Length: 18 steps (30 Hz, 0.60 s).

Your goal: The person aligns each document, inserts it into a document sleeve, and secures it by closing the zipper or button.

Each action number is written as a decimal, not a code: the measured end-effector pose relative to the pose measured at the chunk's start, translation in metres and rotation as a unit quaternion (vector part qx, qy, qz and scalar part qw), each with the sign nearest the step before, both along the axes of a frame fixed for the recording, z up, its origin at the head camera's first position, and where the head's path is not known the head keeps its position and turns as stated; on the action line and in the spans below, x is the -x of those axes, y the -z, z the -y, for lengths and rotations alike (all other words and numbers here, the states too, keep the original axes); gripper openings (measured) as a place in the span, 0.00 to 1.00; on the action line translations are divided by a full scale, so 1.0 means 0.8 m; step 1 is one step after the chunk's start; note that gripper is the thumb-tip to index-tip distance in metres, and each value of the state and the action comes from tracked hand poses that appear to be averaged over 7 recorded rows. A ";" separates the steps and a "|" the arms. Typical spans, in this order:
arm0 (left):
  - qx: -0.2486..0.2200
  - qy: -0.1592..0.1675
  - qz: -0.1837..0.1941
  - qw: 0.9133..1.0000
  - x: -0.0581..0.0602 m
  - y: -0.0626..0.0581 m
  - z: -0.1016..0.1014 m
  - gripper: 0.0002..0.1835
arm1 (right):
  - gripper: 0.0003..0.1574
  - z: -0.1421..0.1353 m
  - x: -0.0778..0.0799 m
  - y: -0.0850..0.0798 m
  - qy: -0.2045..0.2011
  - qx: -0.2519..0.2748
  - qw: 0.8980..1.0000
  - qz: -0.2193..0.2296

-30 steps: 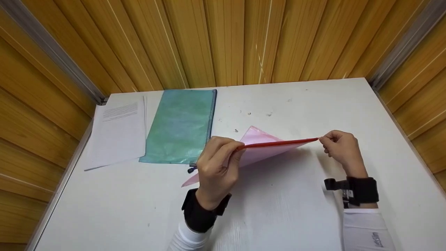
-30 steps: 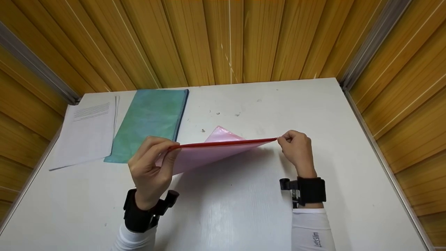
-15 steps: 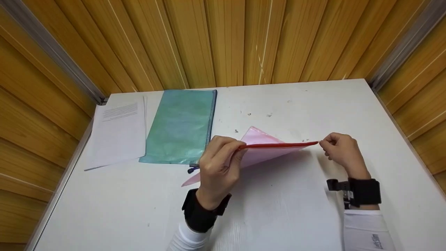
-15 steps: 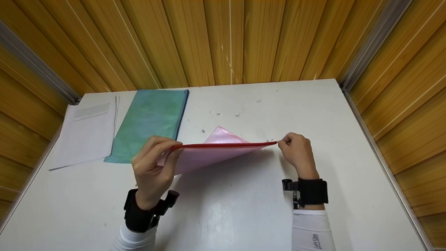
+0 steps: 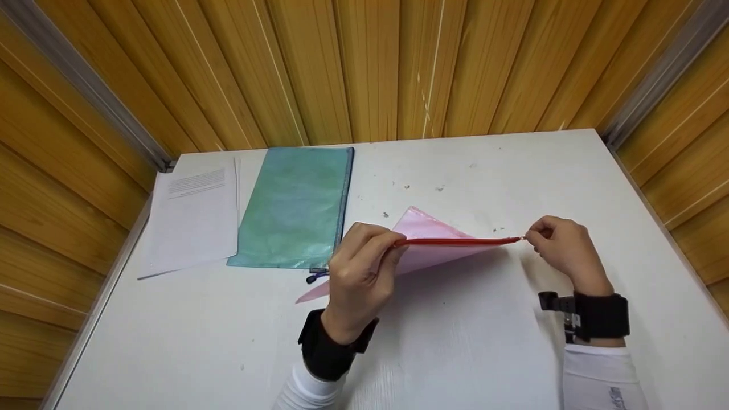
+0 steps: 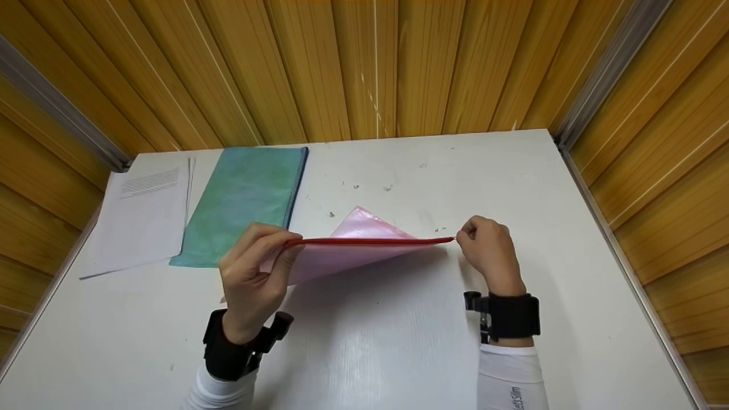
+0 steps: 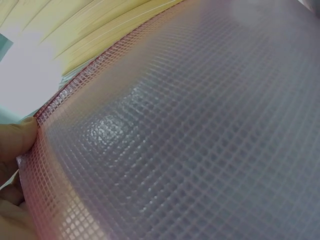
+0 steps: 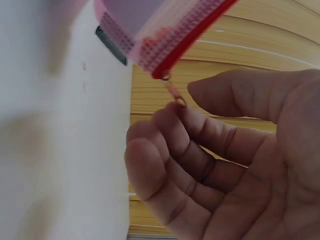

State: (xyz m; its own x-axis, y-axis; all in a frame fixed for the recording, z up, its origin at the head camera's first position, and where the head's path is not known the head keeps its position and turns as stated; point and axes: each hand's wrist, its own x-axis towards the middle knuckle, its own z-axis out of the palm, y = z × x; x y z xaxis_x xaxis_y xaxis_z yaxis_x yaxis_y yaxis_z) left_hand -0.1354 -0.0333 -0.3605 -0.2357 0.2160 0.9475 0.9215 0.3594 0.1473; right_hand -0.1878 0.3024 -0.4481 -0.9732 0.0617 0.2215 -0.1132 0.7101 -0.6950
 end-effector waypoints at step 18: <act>0.018 0.007 -0.013 1.000 -0.001 0.004 -0.002 0.09 | 0.27 0.083 -0.028 -0.028 -0.273 -0.011 0.945 -0.178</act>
